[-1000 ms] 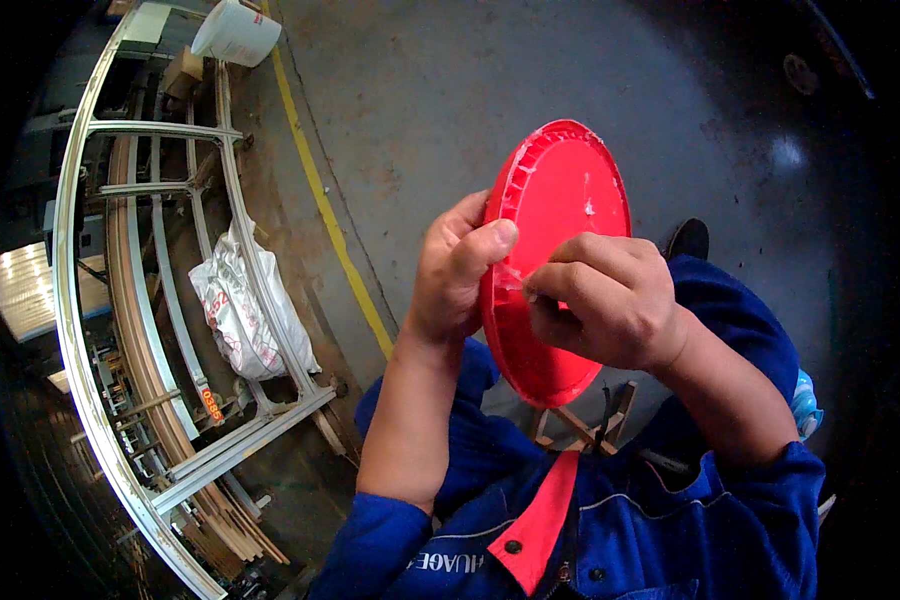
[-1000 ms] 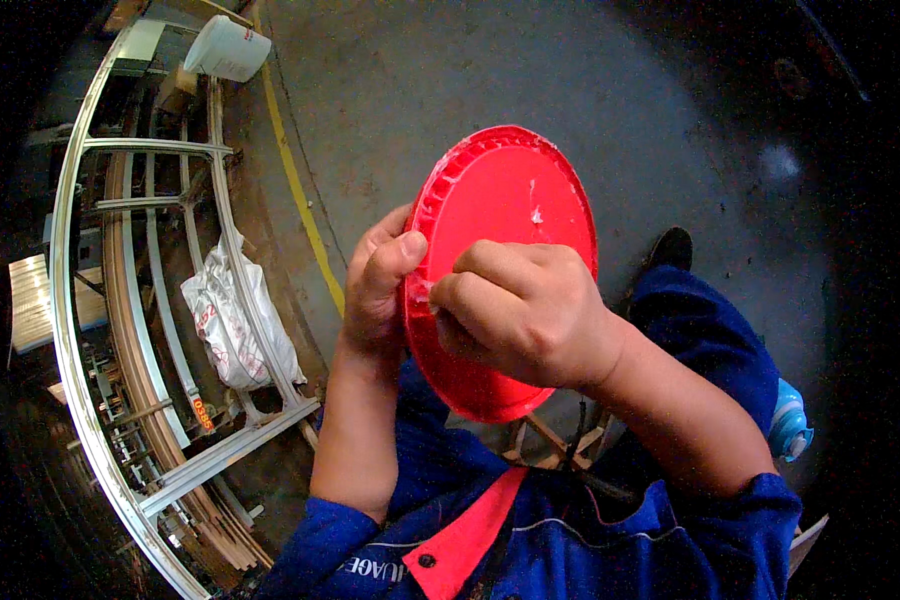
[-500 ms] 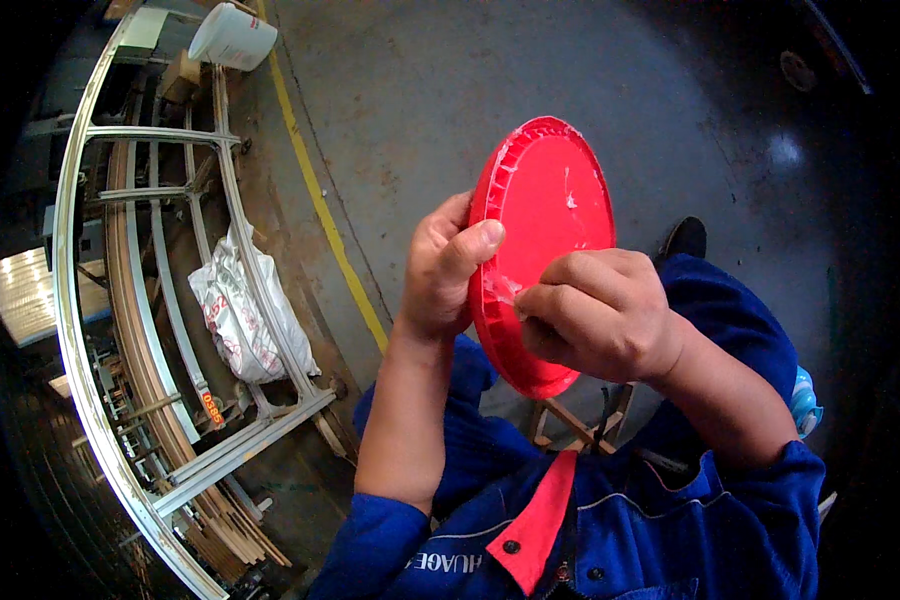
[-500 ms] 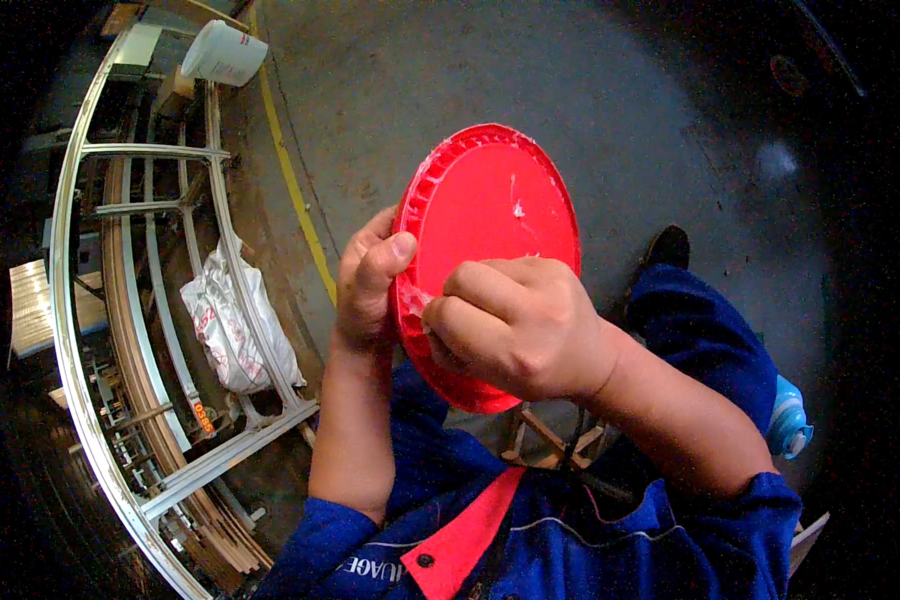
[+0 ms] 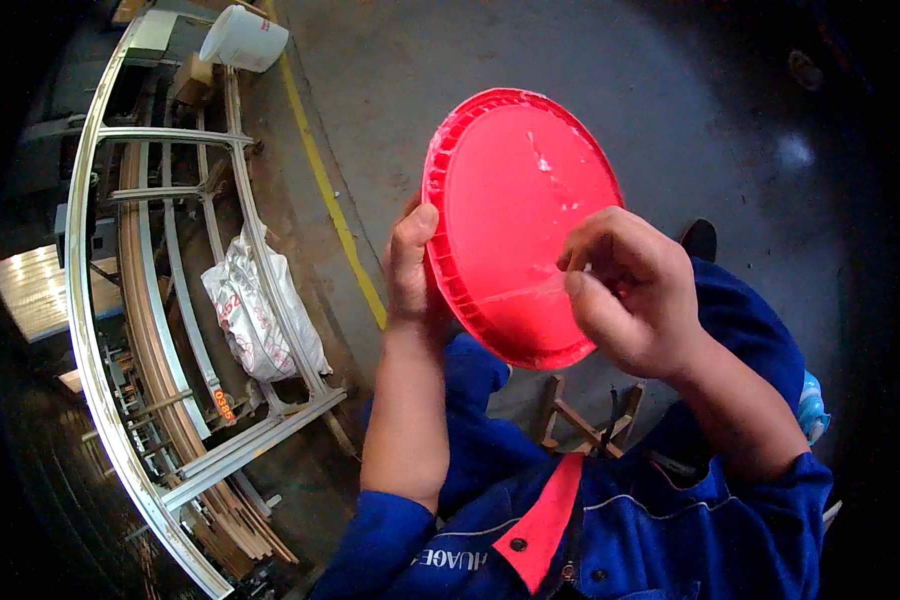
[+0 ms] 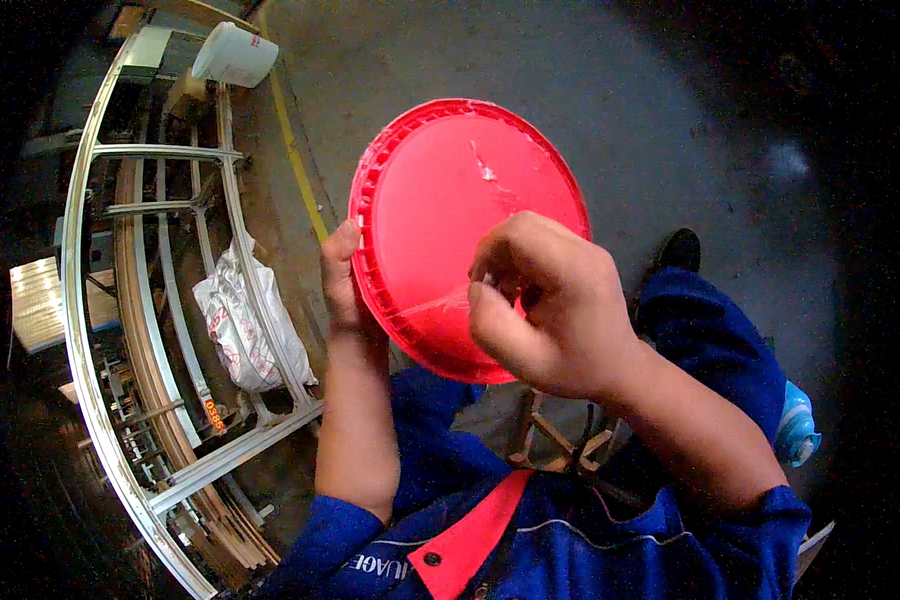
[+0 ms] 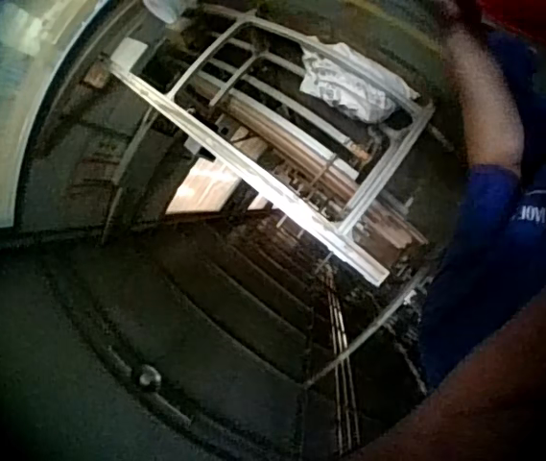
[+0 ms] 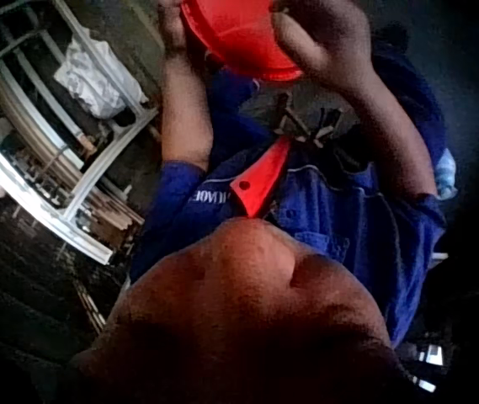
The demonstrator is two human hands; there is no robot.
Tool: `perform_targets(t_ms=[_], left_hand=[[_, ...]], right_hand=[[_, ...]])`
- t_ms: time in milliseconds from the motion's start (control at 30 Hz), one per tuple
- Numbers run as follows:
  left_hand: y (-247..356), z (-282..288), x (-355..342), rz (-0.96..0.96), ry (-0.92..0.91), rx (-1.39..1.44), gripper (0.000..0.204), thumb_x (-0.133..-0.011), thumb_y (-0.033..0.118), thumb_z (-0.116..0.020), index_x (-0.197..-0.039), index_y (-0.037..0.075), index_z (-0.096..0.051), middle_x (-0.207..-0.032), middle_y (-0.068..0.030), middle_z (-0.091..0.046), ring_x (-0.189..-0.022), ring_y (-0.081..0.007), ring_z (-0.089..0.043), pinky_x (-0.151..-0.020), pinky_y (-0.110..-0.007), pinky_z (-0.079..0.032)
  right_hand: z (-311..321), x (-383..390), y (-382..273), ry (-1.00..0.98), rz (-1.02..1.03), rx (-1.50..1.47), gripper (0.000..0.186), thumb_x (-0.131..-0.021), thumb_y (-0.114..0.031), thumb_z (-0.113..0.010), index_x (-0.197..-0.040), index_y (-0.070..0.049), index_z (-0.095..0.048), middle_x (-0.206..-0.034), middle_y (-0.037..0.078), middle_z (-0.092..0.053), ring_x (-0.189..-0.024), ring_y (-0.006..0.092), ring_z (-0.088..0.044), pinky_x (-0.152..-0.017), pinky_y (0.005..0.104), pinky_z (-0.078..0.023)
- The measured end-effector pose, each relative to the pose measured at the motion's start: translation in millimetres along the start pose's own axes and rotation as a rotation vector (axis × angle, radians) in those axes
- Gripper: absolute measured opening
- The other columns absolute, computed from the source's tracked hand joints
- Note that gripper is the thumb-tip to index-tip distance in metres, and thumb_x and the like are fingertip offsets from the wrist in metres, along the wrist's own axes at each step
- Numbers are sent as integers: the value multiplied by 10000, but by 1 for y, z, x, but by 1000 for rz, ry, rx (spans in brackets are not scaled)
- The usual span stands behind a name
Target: The person picks up a red plastic lid and uses their fingers to scrape and peel off white residue from the rim and surface. The person rotates the lid to access different areas, continuing the cleaning process by hand.
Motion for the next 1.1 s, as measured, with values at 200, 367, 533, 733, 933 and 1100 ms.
perform_targets(t_ms=[200, 367, 533, 733, 933, 1100], left_hand=[[-10, -7, -2, 46, -60, 133, 675, -941, 420, -600, -1447, -17, -510, -1387, -229, -610, -1234, -337, -644, -1042, -472, -542], [-3, 1, 1, -29, -28, 4, 700, -900, 393, -620, -1462, -7, -503, -1402, -219, -605, -1238, -343, -641, -1062, -474, -530], [8, -9, 2, -94, -19, 59, 745, -871, 393, -643, -1492, 13, -482, -1435, -200, -585, -1274, -340, -615, -1078, -478, -518], [8, -6, 1, -153, 30, 84, 693, -916, 454, -612, -1410, -29, -553, -1362, -189, -651, -1213, -330, -645, -1065, -474, -505], [4, -2, 2, -107, 4, 36, 760, -873, 418, -635, -1505, 27, -471, -1448, -187, -576, -1279, -336, -604, -1087, -480, -500], [10, 0, 4, -128, 14, 124, 707, -892, 447, -613, -1411, -29, -552, -1355, -204, -652, -1207, -351, -649, -1059, -488, -514]], right_hand=[[-27, 6, 23, -68, -318, -675, 33, -935, -53, -568, -933, -21, -578, -957, 117, -733, -708, 70, -621, -586, 233, -466], [-40, 12, 25, -247, -513, -708, 52, -944, -63, -534, -906, -35, -556, -842, 69, -680, -670, 78, -587, -574, 254, -454], [-41, 9, 25, -220, -233, -103, 119, -904, -92, -643, -934, -9, -563, -714, 75, -586, -641, 121, -589, -573, 304, -457], [-52, 16, 24, -351, -218, 454, 263, -866, -307, -752, -965, -75, -678, -756, 209, -702, -758, 427, -715, -682, 533, -573], [-53, 17, 22, -427, -179, 458, 203, -840, -265, -703, -833, -63, -705, -740, 212, -692, -739, 431, -706, -690, 534, -572], [-40, 15, 22, -513, -263, 442, 168, -821, -194, -657, -833, -31, -695, -747, 236, -677, -735, 442, -694, -686, 511, -563]])
Point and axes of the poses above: each hand's wrist, its own x-axis away from the middle knuckle, its own z-axis out of the back of the hand, y = z × x, the point moved 10 cm from there along -x, towards the middle knuckle
